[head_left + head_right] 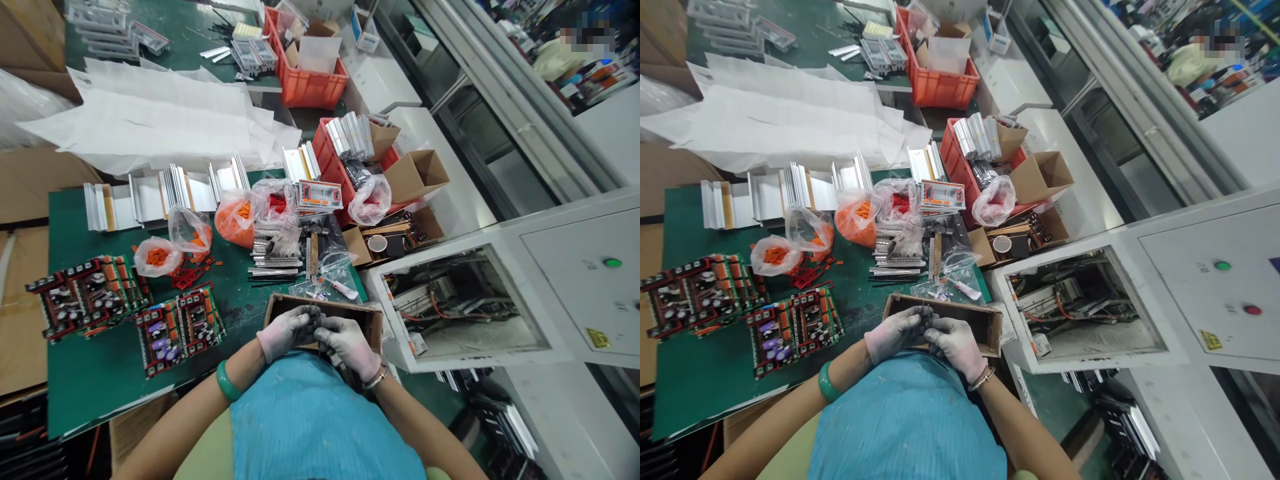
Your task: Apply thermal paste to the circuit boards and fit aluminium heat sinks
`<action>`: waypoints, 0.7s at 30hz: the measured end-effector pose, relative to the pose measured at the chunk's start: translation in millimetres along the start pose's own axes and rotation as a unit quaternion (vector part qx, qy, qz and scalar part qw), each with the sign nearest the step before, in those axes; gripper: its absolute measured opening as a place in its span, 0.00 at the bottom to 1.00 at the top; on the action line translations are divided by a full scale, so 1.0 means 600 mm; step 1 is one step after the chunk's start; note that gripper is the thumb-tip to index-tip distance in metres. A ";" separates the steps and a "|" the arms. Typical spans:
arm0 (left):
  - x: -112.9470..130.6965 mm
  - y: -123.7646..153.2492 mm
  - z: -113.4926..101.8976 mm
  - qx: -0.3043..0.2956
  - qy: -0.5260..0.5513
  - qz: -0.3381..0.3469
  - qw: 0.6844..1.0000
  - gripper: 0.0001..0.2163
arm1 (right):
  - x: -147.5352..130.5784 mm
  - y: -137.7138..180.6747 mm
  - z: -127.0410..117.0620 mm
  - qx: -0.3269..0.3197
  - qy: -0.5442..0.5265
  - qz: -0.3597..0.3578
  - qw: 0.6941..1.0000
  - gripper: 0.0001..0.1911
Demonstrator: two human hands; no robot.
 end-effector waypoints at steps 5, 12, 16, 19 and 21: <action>-0.001 0.001 -0.005 0.011 0.004 -0.024 1.000 0.25 | 0.015 -0.005 0.006 0.019 -0.030 0.039 0.999 0.12; -0.016 0.000 -0.022 0.016 -0.018 -0.058 0.998 0.22 | 0.024 0.009 -0.010 0.144 0.311 -0.418 0.841 0.16; -0.018 0.005 -0.018 -0.002 -0.020 -0.068 0.997 0.24 | 0.032 0.004 -0.016 0.144 0.404 -0.542 0.723 0.17; -0.017 0.006 -0.021 0.003 -0.025 -0.056 0.998 0.25 | 0.028 0.009 -0.012 0.162 0.314 -0.488 0.798 0.15; -0.018 0.005 -0.024 0.010 -0.030 -0.042 0.999 0.24 | 0.021 0.012 -0.004 0.192 0.171 -0.346 0.902 0.12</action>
Point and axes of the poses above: each hand's wrist, its own y-axis away from the middle knuckle, its own z-axis out of the palm, x = y × z, the point moved 1 cm from there along -y, towards the middle knuckle, and after that the axes turned 11 degrees about z, right-handed, at the moved point
